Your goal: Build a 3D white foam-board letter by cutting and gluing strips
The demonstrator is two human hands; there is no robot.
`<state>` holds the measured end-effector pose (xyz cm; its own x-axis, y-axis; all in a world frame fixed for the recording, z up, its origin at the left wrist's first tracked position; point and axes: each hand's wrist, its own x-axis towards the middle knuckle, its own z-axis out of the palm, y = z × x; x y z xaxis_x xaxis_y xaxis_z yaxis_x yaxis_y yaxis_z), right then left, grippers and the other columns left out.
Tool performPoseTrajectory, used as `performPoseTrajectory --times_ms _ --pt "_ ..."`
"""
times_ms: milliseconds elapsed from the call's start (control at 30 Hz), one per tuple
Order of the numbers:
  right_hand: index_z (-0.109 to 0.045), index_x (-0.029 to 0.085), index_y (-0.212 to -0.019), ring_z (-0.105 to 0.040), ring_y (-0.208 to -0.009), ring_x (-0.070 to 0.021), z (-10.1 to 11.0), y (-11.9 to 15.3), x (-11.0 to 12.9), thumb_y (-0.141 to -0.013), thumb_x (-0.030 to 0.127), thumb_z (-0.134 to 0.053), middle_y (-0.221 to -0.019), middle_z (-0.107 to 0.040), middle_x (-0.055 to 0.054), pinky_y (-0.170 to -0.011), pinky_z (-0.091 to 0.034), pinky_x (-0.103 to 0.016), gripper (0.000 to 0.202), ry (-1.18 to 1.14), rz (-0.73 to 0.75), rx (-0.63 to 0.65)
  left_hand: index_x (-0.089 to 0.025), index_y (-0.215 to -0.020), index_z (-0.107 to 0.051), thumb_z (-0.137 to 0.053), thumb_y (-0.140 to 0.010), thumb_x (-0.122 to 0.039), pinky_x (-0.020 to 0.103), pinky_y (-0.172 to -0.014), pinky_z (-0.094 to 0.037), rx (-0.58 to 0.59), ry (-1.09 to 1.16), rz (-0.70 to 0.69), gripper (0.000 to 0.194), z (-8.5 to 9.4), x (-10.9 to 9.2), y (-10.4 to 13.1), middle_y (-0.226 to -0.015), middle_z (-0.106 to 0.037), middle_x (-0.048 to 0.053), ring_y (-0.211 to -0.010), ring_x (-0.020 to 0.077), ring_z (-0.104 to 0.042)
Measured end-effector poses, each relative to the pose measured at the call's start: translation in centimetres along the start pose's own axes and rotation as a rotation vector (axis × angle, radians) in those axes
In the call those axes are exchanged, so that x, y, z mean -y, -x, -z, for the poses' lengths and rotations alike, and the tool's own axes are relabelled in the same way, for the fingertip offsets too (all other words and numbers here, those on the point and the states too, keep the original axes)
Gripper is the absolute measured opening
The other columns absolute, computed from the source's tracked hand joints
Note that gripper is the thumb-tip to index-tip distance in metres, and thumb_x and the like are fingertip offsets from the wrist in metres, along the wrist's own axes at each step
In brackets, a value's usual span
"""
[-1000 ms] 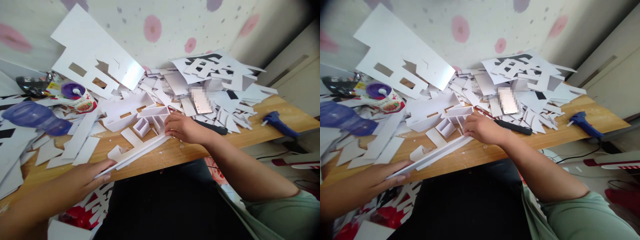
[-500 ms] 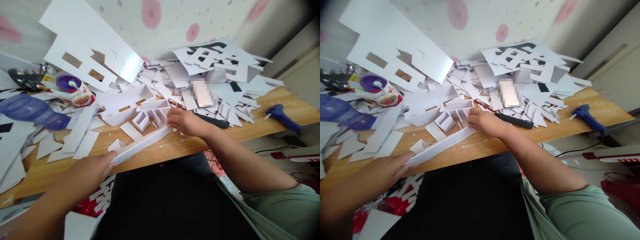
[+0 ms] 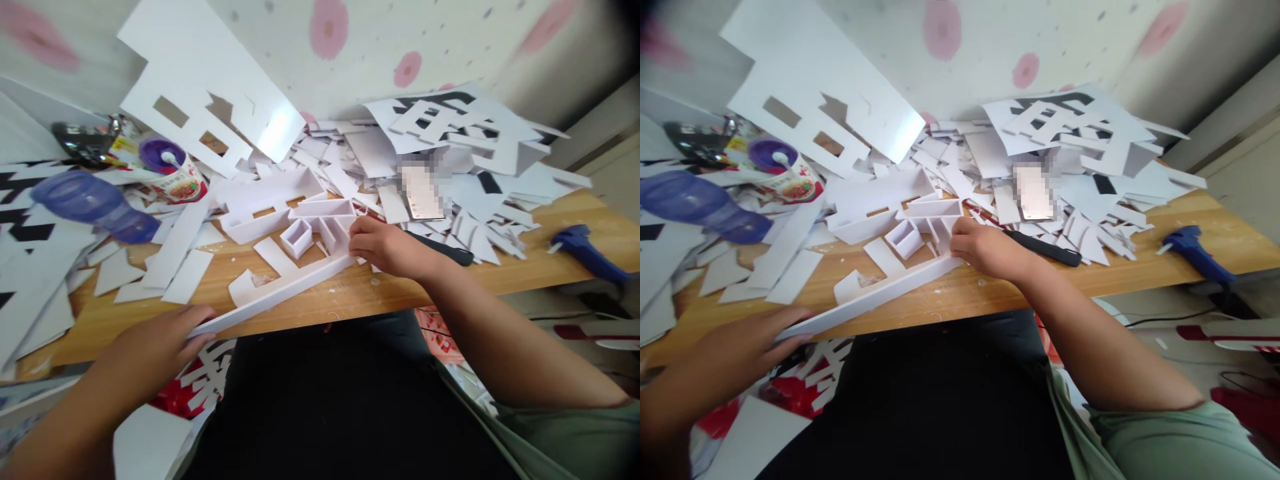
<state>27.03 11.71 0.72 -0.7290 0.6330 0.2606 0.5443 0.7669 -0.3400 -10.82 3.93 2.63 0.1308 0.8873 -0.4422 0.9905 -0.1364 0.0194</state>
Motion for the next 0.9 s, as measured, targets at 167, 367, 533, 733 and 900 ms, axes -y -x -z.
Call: performPoseTrajectory --times_ms 167,367,533,733,900 --pt "-0.061 0.017 -0.076 -0.056 -0.082 -0.0178 0.19 -0.05 0.36 -0.095 0.02 -0.047 -0.092 -0.056 -0.008 -0.073 -0.046 -0.03 0.025 -0.024 -0.007 0.002 -0.023 -0.103 -0.06 -0.034 -0.093 -0.039 0.034 -0.076 -0.041 0.083 0.005 -0.062 0.032 -0.25 0.54 0.56 -0.104 -0.065 0.007 -0.095 0.0265 -0.06" --pt "-0.063 0.018 -0.081 -0.06 -0.086 -0.0198 -0.48 0.25 -0.25 -0.095 0.023 -0.049 -0.095 -0.058 -0.008 -0.073 -0.048 -0.031 0.02 0.002 0.02 -0.047 -0.023 -0.086 -0.054 -0.035 -0.095 -0.041 0.032 -0.063 -0.033 0.01 -0.032 -0.081 0.029 -0.79 0.3 0.7 -0.089 -0.063 0.005 -0.083 0.0257 -0.059" --pt "-0.063 0.02 -0.084 -0.061 -0.092 -0.0196 -0.53 0.58 -0.3 -0.094 0.019 -0.052 -0.102 -0.058 -0.008 -0.075 -0.048 -0.03 0.014 0.047 0.017 -0.04 -0.023 -0.084 -0.052 -0.036 -0.095 -0.038 0.032 -0.059 -0.029 -0.002 -0.056 -0.081 0.025 -0.41 0.06 0.96 -0.087 -0.062 0.004 -0.081 0.0262 -0.059" --pt "-0.063 0.021 -0.086 -0.06 -0.089 -0.0159 -0.27 0.67 -0.2 -0.093 0.017 -0.053 -0.104 -0.056 -0.007 -0.075 -0.048 -0.027 0.013 0.084 -0.028 0.024 -0.022 -0.081 -0.051 -0.038 -0.095 -0.032 0.033 -0.062 -0.033 0.036 -0.026 -0.148 0.021 0.03 0.05 0.55 -0.09 -0.06 0.003 -0.082 0.024 -0.058" --pt "-0.063 0.024 -0.089 -0.062 -0.086 -0.0143 -0.29 0.65 -0.39 -0.093 0.019 -0.054 -0.102 -0.058 -0.004 -0.074 -0.048 -0.026 0.011 0.09 -0.018 0.014 -0.022 -0.08 -0.05 -0.038 -0.096 -0.032 0.033 -0.058 -0.031 0.02 -0.024 -0.151 0.023 -0.31 0.18 0.47 -0.09 -0.059 0.003 -0.079 0.0233 -0.058"
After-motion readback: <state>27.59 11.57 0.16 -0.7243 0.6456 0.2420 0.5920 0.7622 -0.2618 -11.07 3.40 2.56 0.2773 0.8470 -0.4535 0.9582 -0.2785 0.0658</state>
